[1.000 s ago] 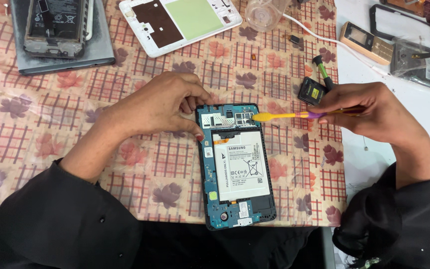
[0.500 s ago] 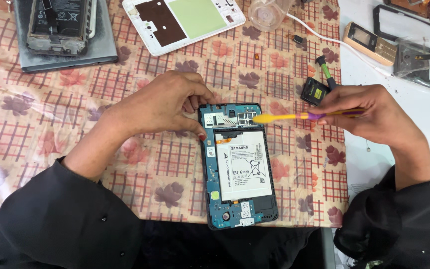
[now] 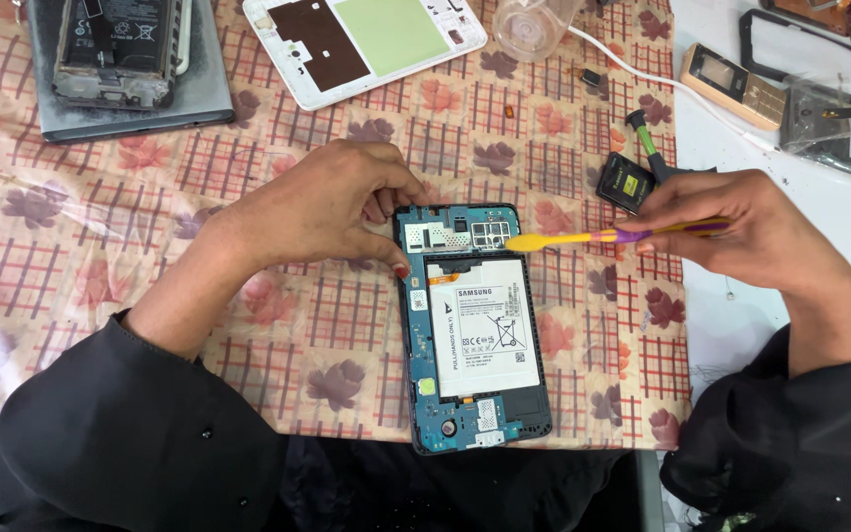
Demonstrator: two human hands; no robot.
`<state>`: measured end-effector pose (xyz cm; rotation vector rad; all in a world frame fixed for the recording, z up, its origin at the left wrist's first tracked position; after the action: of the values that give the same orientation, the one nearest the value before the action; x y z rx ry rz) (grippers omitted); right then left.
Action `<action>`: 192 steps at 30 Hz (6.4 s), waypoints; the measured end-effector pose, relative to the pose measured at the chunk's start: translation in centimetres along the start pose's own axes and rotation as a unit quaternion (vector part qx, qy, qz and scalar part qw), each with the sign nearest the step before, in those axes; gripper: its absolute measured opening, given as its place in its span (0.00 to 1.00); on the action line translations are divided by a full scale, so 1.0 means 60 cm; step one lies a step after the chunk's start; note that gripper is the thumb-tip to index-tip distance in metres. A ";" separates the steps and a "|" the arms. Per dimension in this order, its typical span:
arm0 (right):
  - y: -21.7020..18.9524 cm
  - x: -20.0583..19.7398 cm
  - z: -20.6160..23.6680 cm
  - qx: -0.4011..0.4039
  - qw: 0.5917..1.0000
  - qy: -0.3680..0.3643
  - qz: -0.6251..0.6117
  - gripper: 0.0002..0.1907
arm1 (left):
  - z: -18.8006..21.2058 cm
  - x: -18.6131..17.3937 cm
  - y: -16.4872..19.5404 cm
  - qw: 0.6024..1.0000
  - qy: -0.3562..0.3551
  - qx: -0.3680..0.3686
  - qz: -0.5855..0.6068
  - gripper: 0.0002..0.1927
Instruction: The person uses a screwdriver to remove screws from a disassembled smartphone. They then use a toothbrush to clean the internal components and battery area. The person repositions the motherboard and continues to clean and adjust internal parts.
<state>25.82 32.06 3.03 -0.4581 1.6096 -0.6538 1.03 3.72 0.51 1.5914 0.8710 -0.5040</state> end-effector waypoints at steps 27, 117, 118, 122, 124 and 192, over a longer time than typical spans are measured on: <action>0.001 0.023 -0.005 -0.031 0.999 0.037 -0.004 0.18 | 0.001 0.003 -0.004 1.000 -0.005 -0.027 -0.010 0.33; 0.004 0.007 -0.006 -0.058 0.998 -0.014 0.024 0.17 | 0.003 -0.001 -0.003 1.000 -0.006 -0.018 -0.010 0.33; 0.005 0.006 -0.005 -0.058 0.998 -0.013 0.020 0.17 | 0.003 -0.001 -0.003 1.000 -0.004 -0.011 -0.007 0.33; 0.007 0.003 -0.002 -0.053 0.997 -0.002 0.061 0.17 | 0.004 -0.001 -0.005 1.000 -0.003 -0.017 -0.002 0.32; 0.004 0.008 -0.002 -0.063 0.998 -0.004 0.027 0.17 | 0.004 0.000 -0.005 1.000 -0.001 -0.017 -0.004 0.32; -0.023 0.017 -0.001 -0.018 0.998 0.011 0.062 0.16 | 0.001 -0.001 0.000 1.000 0.004 -0.005 -0.002 0.32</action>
<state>25.49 30.36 3.15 -0.3742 1.6578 -0.5382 1.02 3.64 0.52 1.5837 0.8819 -0.4944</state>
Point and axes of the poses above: each hand's wrist, its own z-axis away from the middle knuckle, its own x-axis out of the palm, y = z × x, the point moved 3 cm from there along -z, towards the middle knuckle, and after that the axes turned 2 degrees about y, right-handed, at the moved point
